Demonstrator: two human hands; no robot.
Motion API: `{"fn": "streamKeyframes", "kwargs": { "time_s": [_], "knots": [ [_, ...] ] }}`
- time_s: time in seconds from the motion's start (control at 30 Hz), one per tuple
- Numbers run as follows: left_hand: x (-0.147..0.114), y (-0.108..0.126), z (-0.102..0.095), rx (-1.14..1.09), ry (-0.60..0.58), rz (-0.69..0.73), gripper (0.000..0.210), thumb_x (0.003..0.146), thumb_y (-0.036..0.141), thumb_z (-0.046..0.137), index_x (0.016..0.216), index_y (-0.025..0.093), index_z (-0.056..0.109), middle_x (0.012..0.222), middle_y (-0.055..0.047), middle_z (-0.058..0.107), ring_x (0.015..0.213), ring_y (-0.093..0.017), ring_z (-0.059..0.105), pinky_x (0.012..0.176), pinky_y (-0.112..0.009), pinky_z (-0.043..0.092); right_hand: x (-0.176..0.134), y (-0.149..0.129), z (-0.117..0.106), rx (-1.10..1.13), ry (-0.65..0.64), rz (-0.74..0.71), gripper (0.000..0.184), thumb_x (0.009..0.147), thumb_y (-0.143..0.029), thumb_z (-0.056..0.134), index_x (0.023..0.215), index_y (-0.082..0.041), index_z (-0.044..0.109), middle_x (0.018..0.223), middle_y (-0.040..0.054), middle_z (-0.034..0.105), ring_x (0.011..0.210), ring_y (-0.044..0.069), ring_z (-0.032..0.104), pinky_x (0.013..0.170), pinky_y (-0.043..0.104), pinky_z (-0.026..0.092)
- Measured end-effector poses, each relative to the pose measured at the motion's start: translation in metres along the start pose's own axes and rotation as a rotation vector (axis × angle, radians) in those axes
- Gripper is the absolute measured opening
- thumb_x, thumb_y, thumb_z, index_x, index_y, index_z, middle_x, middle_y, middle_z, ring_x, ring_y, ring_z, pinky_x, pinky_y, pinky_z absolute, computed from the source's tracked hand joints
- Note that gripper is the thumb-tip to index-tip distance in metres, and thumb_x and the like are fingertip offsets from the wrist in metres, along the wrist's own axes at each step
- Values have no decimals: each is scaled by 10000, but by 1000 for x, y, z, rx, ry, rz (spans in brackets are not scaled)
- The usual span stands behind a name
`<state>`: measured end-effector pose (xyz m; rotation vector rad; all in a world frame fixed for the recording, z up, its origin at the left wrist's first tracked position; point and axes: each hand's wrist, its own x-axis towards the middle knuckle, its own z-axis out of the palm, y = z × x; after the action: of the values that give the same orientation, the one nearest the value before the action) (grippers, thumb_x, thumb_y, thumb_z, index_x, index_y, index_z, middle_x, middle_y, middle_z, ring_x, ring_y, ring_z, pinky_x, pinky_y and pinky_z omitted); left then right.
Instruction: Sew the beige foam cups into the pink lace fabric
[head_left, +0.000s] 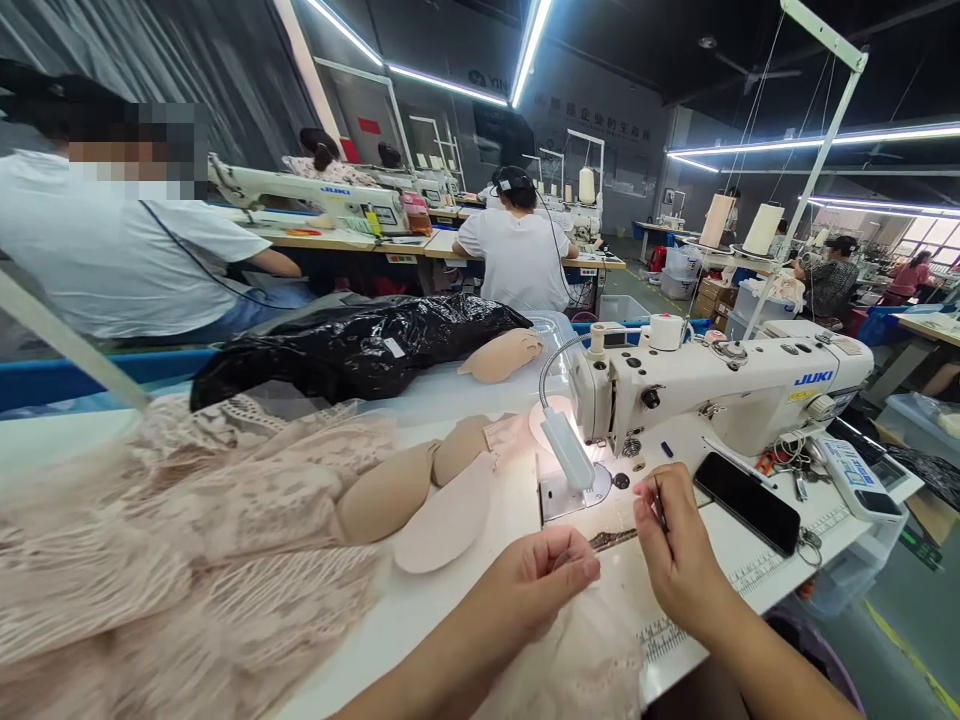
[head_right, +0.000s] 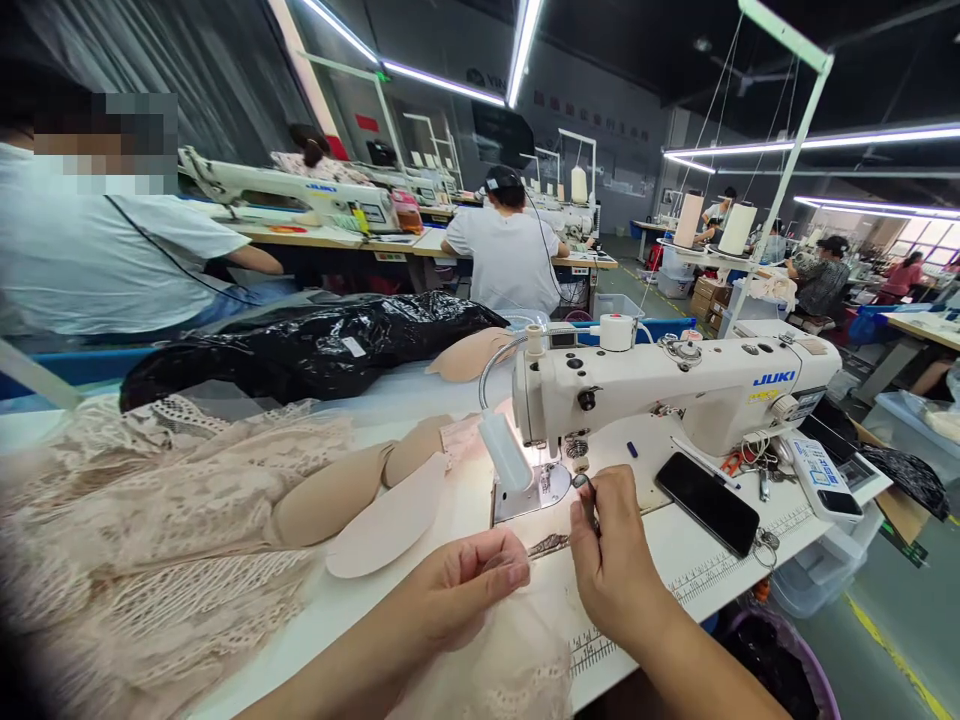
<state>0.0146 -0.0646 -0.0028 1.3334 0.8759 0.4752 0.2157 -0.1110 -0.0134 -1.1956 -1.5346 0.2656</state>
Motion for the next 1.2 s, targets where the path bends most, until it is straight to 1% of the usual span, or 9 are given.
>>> {"fn": "streamKeyframes", "kwargs": {
  "time_s": [0.13, 0.27, 0.37, 0.5, 0.67, 0.77, 0.9, 1.03, 1.2],
  "knots": [
    [-8, 8, 6, 49, -156, 88, 590, 879, 791, 691, 829, 214, 577, 760, 22, 529, 769, -181, 451, 716, -295, 372, -12, -23, -10, 472, -337, 217, 211, 1171, -354, 315, 999, -272, 406, 854, -18, 559, 672, 155, 521, 648, 280, 439],
    [-12, 8, 7, 101, -229, 93, 556, 933, 766, 632, 881, 218, 557, 785, 13, 570, 776, -184, 466, 705, -303, 359, -5, -13, -21, 6, -623, -150, 126, 1095, -316, 458, 982, -263, 445, 742, -39, 530, 630, 165, 492, 611, 274, 383],
    [-13, 9, 4, 139, -238, -3, 566, 887, 783, 651, 889, 229, 536, 649, 80, 448, 647, -145, 364, 620, -282, 288, 22, 12, -42, -578, -600, -285, 107, 996, -219, 560, 913, -251, 499, 780, 0, 580, 703, 186, 516, 642, 274, 376],
    [-18, 14, 1, 169, -298, -61, 587, 848, 809, 654, 883, 235, 539, 603, 89, 473, 562, -130, 382, 580, -277, 262, 52, 40, -76, -713, -387, -122, 136, 985, -111, 532, 921, -231, 524, 826, 43, 622, 753, 206, 558, 665, 276, 387],
    [-16, 19, 7, 45, -97, -16, 661, 737, 855, 746, 837, 218, 600, 687, 71, 474, 577, -112, 278, 553, -266, 191, 32, 33, -75, -551, -366, -27, 195, 1099, -226, 441, 933, -222, 543, 830, 37, 656, 726, 196, 617, 671, 286, 461],
    [-11, 18, 8, 6, 30, 29, 675, 703, 859, 777, 834, 209, 647, 698, 68, 466, 595, -116, 261, 564, -261, 207, 7, 11, -44, -27, -446, 172, 250, 1126, -403, 476, 1061, -214, 627, 995, 59, 730, 935, 212, 699, 824, 321, 526],
    [-9, 14, 2, 28, 169, 148, 651, 766, 856, 724, 804, 209, 663, 645, 59, 473, 600, -133, 299, 593, -270, 258, -24, -12, -2, 490, -466, 526, 457, 826, -489, 869, 1096, -233, 604, 996, 4, 690, 889, 199, 642, 770, 296, 498],
    [-9, 11, -7, -6, 425, 223, 636, 796, 856, 689, 770, 226, 609, 544, 94, 354, 589, -138, 279, 617, -263, 264, -36, -20, 5, 515, -527, 606, 401, 773, -355, 875, 1030, -233, 591, 947, -29, 656, 850, 180, 584, 790, 292, 466],
    [-4, 7, -7, -46, 341, 207, 629, 821, 830, 695, 824, 207, 609, 670, 81, 508, 544, -94, 268, 581, -259, 237, -23, -14, -12, 417, -583, 607, 424, 737, -353, 884, 1055, -225, 634, 892, -30, 644, 840, 184, 546, 761, 283, 434]
  ]
}}
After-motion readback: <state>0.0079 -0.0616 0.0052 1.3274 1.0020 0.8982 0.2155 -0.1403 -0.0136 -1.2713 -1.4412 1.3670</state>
